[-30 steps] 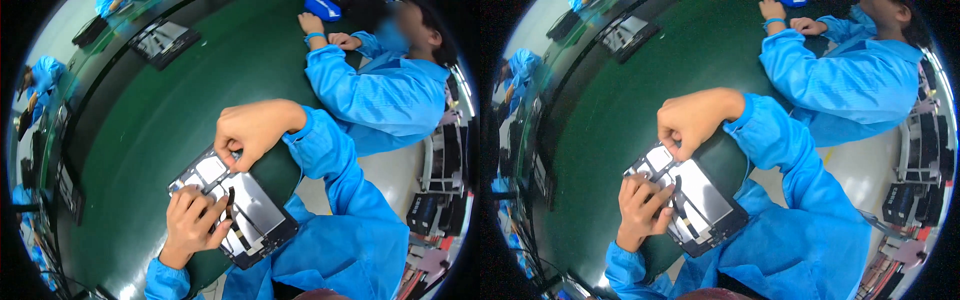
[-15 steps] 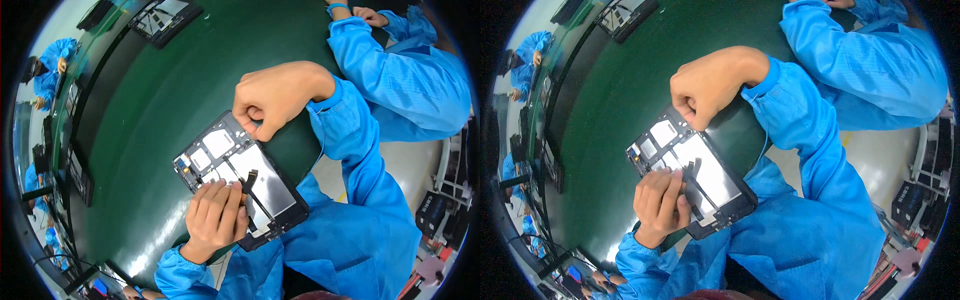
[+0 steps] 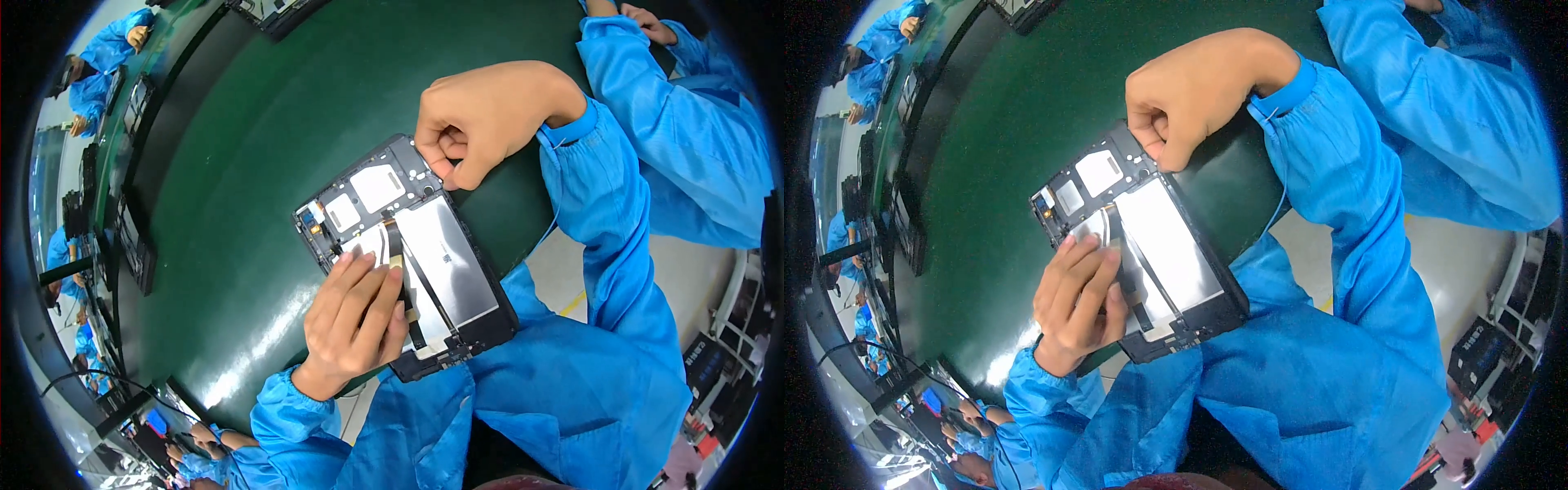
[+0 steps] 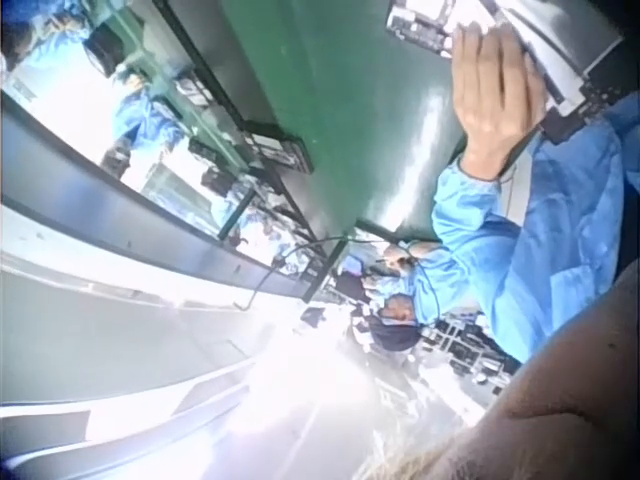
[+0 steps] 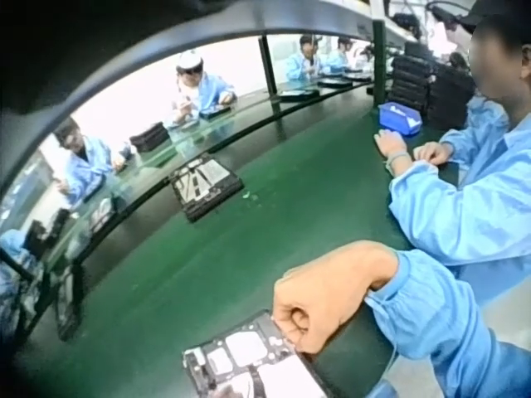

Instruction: The person assembles tablet devices by attaching and pressing ribbon cables and adhesive strips into tablet frames by hand, then sliding the units down the conveyor belt.

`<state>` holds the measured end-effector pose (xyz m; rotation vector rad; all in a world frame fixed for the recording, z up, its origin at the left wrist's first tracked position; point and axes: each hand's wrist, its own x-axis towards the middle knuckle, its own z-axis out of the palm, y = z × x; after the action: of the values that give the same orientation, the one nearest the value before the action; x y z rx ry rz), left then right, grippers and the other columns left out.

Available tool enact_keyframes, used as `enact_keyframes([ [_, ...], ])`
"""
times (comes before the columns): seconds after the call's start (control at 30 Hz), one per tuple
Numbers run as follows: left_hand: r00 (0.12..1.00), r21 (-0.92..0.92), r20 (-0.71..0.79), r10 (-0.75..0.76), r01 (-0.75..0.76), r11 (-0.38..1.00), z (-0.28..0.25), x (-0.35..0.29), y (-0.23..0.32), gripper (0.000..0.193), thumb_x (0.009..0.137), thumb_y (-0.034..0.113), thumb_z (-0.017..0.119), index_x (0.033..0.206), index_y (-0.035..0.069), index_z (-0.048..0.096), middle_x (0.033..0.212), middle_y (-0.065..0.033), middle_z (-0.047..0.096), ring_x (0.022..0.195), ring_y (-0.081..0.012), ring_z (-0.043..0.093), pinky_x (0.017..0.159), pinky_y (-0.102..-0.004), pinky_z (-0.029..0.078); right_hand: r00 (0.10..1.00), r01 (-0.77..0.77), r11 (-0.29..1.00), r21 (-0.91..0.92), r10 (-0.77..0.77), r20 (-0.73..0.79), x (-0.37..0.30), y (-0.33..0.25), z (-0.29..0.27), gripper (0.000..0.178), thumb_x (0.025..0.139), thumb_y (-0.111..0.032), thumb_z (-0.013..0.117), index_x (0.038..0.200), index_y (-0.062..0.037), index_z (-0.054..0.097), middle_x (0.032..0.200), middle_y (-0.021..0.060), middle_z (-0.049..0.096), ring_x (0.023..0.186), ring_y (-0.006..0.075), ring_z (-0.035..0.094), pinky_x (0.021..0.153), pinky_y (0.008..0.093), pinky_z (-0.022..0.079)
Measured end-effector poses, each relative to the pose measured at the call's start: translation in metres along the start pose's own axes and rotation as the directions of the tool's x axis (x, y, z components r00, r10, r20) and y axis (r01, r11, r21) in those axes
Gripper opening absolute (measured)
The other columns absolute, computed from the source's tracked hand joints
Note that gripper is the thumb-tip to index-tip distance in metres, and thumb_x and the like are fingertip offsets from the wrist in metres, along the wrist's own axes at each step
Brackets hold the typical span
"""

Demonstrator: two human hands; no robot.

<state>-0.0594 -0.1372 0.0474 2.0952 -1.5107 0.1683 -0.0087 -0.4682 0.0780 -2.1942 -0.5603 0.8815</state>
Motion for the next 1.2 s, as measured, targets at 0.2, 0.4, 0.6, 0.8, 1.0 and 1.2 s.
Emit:
enact_keyframes([
  [0.2,0.999,-0.047,-0.029,0.035,-0.036,0.998,0.006,-0.003,0.005,0.04,0.076,0.004,0.075,0.115,-0.001,0.082,0.107,-0.0148,0.079,0.108,-0.0389,0.077,0.104,-0.0529,0.063,0.999,0.045,0.995,0.086,-0.044,-0.018,0.001,0.003,0.002,0.016,0.083,-0.014,0.084,0.081,0.0004,0.076,0.06,0.003,0.063,0.053,0.0121,0.056,0.053,0.031,0.042],
  [0.4,0.994,-0.195,-0.102,0.023,-0.043,0.98,0.013,-0.009,0.004,0.042,0.071,-0.002,0.071,0.113,-0.002,0.081,0.116,-0.0183,0.075,0.107,-0.0388,0.078,0.094,-0.0478,0.066,0.999,-0.034,0.996,0.084,0.033,0.02,-0.001,-0.002,-0.001,0.018,0.084,-0.016,0.082,0.085,0.0013,0.078,0.071,0.0043,0.071,0.064,0.0112,0.062,0.06,0.0317,0.049],
  [0.6,0.968,-0.519,-0.067,-0.241,0.172,0.837,0.009,-0.012,0.017,0.035,0.081,-0.012,0.066,0.111,-0.002,0.081,0.125,-0.0223,0.067,0.1,-0.0322,0.076,0.087,-0.0395,0.063,0.999,-0.035,0.991,0.131,0.031,0.031,0.0,0.001,0.0,0.016,0.083,-0.015,0.082,0.085,0.0009,0.078,0.07,0.0035,0.07,0.063,0.0104,0.061,0.059,0.0308,0.048],
  [0.8,0.956,-0.615,-0.055,-0.287,0.194,0.764,0.002,-0.008,0.004,0.033,0.083,-0.009,0.065,0.11,-0.001,0.082,0.131,-0.0237,0.063,0.095,-0.0244,0.067,0.085,-0.0345,0.058,0.998,-0.051,0.993,0.108,0.047,0.041,-0.002,-0.001,-0.003,0.016,0.083,-0.014,0.082,0.083,0.0007,0.078,0.07,0.0039,0.07,0.062,0.0114,0.061,0.059,0.032,0.048],
  [1.0,0.975,-0.534,-0.135,-0.179,0.08,0.842,0.003,-0.009,0.008,0.037,0.076,-0.006,0.068,0.107,0.003,0.086,0.124,-0.0183,0.066,0.073,-0.0145,0.062,0.064,-0.0268,0.051,1.0,-0.007,0.997,0.082,0.005,0.025,0.001,0.002,-0.003,0.017,0.083,-0.015,0.082,0.084,0.0006,0.078,0.071,0.0053,0.071,0.064,0.0138,0.063,0.06,0.0329,0.049],
  [1.2,0.98,-0.022,-0.093,0.177,-0.18,0.983,-0.003,0.014,-0.003,0.037,0.068,0.011,0.076,0.105,0.007,0.084,0.105,-0.007,0.073,0.074,-0.0179,0.062,0.063,-0.0302,0.05,0.999,-0.026,0.997,0.067,0.024,0.026,0.0,0.0,-0.002,0.018,0.083,-0.016,0.083,0.085,0.0015,0.078,0.072,0.0059,0.072,0.066,0.0139,0.065,0.062,0.0331,0.051],
])
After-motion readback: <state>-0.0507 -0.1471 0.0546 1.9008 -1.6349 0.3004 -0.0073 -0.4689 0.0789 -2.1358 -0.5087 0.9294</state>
